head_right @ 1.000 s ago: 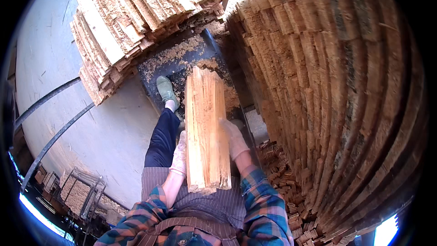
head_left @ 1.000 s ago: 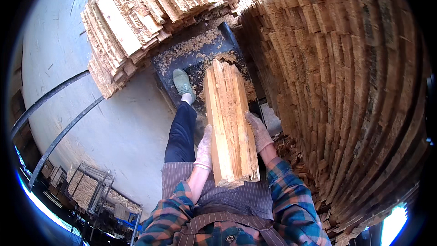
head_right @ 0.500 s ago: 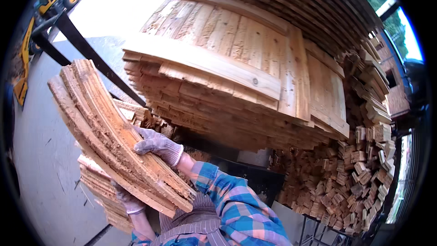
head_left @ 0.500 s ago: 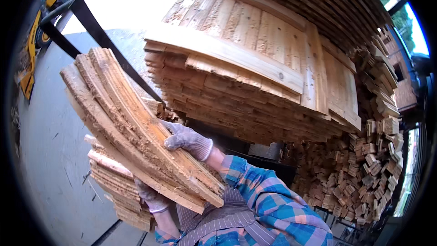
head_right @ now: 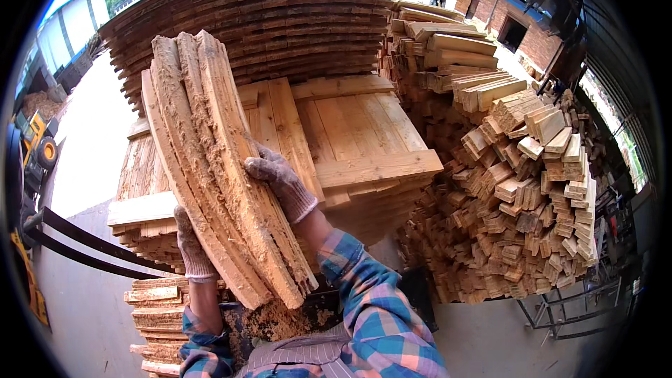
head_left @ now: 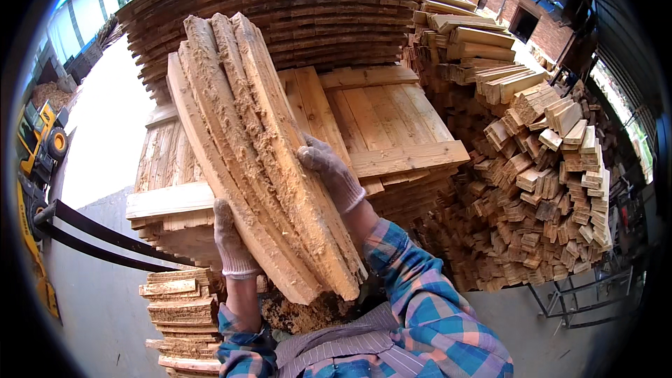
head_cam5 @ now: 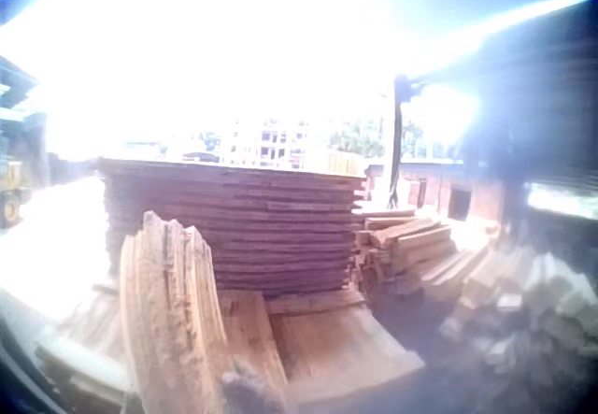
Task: The person repeatedly picks up wooden planks from a forklift pallet and stacks them onto a growing pile. The worker wears gloves and a plaid shirt, handling the lumber with both hands to align and place each piece. The task involves continuous lifting and stacking of the wood in a warehouse environment.
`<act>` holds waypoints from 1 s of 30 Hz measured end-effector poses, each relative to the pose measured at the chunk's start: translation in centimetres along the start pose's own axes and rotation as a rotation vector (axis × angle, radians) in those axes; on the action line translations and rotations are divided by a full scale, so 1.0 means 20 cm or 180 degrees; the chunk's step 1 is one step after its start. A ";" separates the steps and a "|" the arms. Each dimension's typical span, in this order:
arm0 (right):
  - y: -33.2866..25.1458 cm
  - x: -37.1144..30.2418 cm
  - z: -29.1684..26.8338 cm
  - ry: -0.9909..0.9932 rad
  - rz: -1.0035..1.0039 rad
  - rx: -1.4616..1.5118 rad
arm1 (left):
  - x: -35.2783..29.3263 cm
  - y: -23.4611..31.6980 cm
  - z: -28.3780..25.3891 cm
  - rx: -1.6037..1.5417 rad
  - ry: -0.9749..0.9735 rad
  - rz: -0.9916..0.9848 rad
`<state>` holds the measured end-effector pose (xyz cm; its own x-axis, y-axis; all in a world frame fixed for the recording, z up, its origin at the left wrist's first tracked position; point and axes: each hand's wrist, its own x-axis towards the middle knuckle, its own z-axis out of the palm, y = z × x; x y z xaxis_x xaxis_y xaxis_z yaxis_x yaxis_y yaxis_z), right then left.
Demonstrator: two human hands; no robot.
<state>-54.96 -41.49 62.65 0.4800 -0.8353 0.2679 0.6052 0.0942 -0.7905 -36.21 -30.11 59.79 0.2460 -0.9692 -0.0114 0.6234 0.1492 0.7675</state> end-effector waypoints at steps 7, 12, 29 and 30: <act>-0.69 -0.02 -1.15 0.0888 0.0368 -0.1042 | 0.73 -0.80 0.57 -0.0065 -0.0385 -0.0397; -0.72 -0.01 -1.73 0.1500 0.1174 -0.3263 | 0.98 -1.04 0.89 0.2430 0.0048 0.0195; -0.89 0.13 -1.42 0.1787 0.2326 -0.5178 | 1.16 -1.11 1.50 0.5917 0.0608 -0.0736; -0.94 0.10 -1.49 0.1802 0.2355 -0.5053 | 1.14 -1.05 1.52 0.6012 0.0341 -0.0781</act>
<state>-84.31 -61.15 61.66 -0.1116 -0.9578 -0.2649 -0.8645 0.2250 -0.4494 -66.25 -61.38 62.83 0.3750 -0.9073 -0.1901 -0.8418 -0.4192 0.3402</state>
